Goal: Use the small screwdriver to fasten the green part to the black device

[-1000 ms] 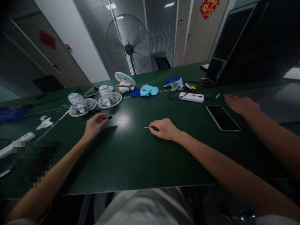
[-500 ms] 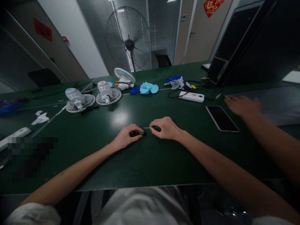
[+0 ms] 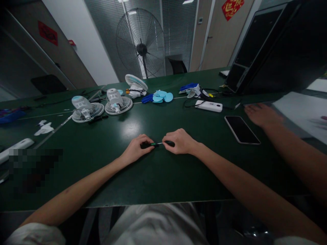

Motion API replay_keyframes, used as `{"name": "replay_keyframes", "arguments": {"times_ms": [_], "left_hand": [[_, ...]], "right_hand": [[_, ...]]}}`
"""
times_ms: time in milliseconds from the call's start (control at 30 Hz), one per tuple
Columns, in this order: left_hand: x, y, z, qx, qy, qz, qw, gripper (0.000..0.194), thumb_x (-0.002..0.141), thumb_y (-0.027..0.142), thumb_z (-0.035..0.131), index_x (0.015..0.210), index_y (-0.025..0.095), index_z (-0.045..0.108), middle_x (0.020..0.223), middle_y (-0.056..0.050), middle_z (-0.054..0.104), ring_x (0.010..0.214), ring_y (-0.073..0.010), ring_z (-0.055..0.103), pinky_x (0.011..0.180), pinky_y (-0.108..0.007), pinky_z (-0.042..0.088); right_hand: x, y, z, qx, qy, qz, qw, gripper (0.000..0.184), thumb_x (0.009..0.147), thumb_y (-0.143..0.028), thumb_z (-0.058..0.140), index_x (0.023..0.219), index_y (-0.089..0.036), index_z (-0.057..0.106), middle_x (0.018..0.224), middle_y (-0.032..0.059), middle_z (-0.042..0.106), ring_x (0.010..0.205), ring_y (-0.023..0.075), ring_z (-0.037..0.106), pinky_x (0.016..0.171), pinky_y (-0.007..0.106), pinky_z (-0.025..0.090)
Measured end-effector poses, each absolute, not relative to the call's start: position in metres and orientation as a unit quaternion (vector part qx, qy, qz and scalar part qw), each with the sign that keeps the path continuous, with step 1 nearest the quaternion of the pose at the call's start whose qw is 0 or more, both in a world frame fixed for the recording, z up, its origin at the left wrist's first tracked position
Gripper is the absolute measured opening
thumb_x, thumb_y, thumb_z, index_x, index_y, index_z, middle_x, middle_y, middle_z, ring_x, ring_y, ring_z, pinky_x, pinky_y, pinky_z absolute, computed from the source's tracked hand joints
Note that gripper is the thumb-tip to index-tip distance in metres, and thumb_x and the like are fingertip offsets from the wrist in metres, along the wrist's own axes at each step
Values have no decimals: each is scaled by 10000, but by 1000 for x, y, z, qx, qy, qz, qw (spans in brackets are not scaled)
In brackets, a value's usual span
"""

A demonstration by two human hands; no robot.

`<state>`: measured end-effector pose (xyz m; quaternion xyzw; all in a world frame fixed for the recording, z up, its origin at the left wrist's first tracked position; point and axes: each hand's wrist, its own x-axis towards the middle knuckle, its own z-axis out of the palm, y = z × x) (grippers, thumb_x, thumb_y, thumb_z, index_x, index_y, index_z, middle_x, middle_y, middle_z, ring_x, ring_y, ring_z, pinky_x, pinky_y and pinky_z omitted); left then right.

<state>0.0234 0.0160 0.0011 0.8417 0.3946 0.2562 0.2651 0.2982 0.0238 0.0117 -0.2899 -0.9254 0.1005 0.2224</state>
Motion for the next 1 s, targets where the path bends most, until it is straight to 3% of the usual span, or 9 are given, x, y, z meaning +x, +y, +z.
{"name": "replay_keyframes", "arguments": {"times_ms": [267, 500, 867, 1000], "left_hand": [[23, 17, 1, 846, 383, 250, 273, 170, 932, 314, 674, 1064, 228, 740, 1037, -49, 683, 1015, -228, 612, 901, -381, 492], [24, 19, 1, 850, 388, 247, 258, 136, 916, 297, 696, 1019, 220, 742, 1035, -43, 686, 1000, -224, 607, 883, -374, 484], [23, 16, 2, 847, 388, 258, 256, 196, 928, 303, 674, 1100, 239, 743, 1082, -55, 692, 1043, -236, 616, 924, -407, 497], [24, 16, 1, 850, 381, 263, 251, 181, 926, 291, 681, 1089, 245, 744, 1080, -46, 694, 1041, -227, 617, 928, -395, 493]], "right_hand": [[293, 21, 12, -293, -927, 82, 219, 186, 963, -260, 600, 1019, -177, 757, 833, 17, 719, 653, 134, 610, 628, 274, 428], [283, 21, 11, -280, -881, 162, 346, 170, 981, -261, 594, 1037, -181, 732, 922, 38, 739, 774, 155, 675, 716, 281, 505], [304, 34, 6, -319, -883, 126, 321, 189, 971, -289, 591, 1051, -193, 733, 938, 48, 753, 790, 183, 691, 734, 314, 528], [287, 17, 17, -309, -856, 156, 385, 194, 983, -317, 547, 977, -190, 695, 875, 53, 725, 739, 181, 666, 694, 311, 525]]}}
